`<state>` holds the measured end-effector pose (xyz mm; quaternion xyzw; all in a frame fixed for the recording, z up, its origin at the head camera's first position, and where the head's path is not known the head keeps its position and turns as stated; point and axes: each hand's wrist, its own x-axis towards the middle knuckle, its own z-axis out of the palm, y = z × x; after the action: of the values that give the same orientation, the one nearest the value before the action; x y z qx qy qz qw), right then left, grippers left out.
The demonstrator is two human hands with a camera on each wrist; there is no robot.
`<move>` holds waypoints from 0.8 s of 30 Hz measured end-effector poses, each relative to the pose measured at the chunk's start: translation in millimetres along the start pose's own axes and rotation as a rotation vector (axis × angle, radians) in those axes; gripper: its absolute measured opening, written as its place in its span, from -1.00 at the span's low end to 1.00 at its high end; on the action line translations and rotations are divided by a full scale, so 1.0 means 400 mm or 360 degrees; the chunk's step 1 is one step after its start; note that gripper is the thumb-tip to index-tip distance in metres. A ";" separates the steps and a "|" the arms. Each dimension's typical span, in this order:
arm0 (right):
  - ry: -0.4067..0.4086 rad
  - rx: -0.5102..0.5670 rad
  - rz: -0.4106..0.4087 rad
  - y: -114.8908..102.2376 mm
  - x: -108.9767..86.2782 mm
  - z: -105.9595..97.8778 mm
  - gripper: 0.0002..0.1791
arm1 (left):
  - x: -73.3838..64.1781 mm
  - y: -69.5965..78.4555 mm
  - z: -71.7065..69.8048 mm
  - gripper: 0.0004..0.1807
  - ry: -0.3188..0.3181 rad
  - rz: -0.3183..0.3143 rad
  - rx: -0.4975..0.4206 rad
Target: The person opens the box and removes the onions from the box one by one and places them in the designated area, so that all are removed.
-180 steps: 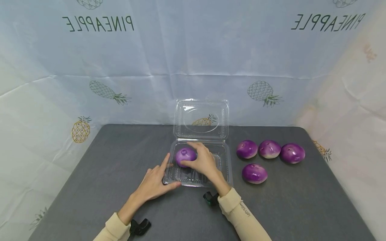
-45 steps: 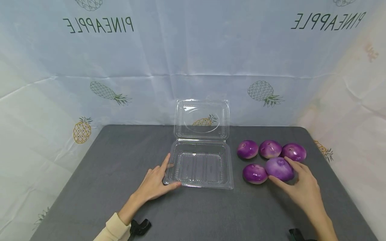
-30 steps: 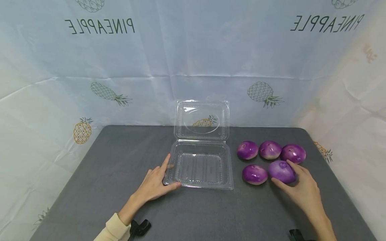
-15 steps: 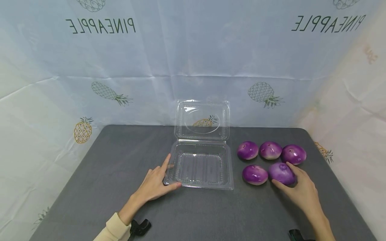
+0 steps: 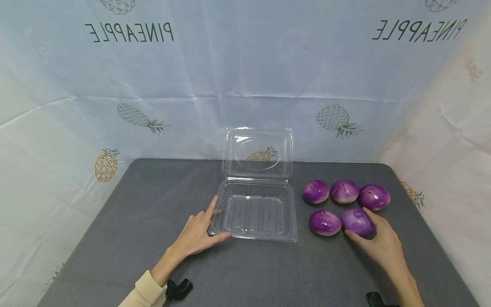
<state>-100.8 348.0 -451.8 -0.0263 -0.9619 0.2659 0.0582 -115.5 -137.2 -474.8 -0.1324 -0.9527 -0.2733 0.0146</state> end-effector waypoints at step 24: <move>0.0176 0.0000 -0.0124 -0.054 -0.021 -0.035 -0.22 | 0.013 -0.007 -0.031 0.33 -0.0100 -0.0037 -0.0030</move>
<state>-91.0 335.7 -429.6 -0.0036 -0.9575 0.2616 0.1216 -121.8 -144.8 -465.0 -0.1301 -0.9515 -0.2781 -0.0197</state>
